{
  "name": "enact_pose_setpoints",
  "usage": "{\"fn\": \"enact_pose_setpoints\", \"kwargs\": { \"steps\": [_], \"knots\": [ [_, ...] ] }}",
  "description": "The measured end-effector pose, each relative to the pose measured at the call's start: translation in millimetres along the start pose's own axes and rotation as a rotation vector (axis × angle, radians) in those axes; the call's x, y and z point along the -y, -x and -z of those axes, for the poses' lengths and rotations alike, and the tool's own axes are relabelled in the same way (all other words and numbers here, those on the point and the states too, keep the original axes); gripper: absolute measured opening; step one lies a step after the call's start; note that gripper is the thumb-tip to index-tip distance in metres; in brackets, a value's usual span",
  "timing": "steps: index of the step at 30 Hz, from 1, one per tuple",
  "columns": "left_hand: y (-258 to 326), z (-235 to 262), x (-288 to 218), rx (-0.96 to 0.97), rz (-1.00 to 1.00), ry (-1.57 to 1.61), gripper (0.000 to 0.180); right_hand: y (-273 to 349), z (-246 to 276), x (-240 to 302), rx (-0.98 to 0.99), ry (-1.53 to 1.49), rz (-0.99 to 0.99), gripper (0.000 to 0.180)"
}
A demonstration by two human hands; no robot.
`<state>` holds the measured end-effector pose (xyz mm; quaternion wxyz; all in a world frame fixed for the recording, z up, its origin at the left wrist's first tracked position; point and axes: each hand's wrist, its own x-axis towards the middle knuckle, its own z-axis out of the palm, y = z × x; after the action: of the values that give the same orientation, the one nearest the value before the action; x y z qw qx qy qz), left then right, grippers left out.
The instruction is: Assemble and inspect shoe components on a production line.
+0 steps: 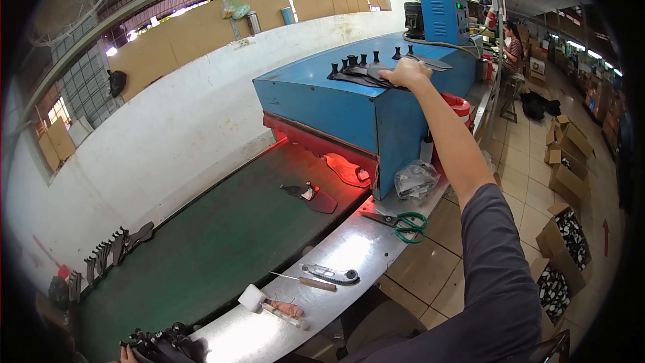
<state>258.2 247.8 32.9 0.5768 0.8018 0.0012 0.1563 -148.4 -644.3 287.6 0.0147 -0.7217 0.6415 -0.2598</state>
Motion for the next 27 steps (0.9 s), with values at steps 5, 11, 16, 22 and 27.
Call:
{"fn": "enact_pose_setpoints", "kwargs": {
  "steps": [5, 11, 16, 22, 27],
  "knots": [
    [28.5, -28.1, -43.7, -0.136, 0.054, -0.472, 0.042, 1.0, 5.6, 0.3, 0.041, -0.049, -0.048, 0.074],
    [10.3, 5.8, 14.5, -0.263, 0.117, -0.569, 0.046, -38.5, -28.8, 2.8, -0.328, -0.529, 0.151, 0.066],
    [37.0, -8.1, -1.3, -0.431, -0.452, -0.419, 0.037, -1.1, -5.2, -18.1, -1.045, -0.767, 0.547, 0.047],
    [214.7, -155.8, -145.6, 0.206, -0.394, 0.304, 0.052, 236.9, -23.2, 2.6, 0.702, -1.710, 0.552, 0.054],
    [253.1, -231.3, -162.9, 0.366, -0.356, 0.579, 0.090, 396.3, -81.4, 5.3, 1.679, -1.698, 0.134, 0.064]
  ]
}}
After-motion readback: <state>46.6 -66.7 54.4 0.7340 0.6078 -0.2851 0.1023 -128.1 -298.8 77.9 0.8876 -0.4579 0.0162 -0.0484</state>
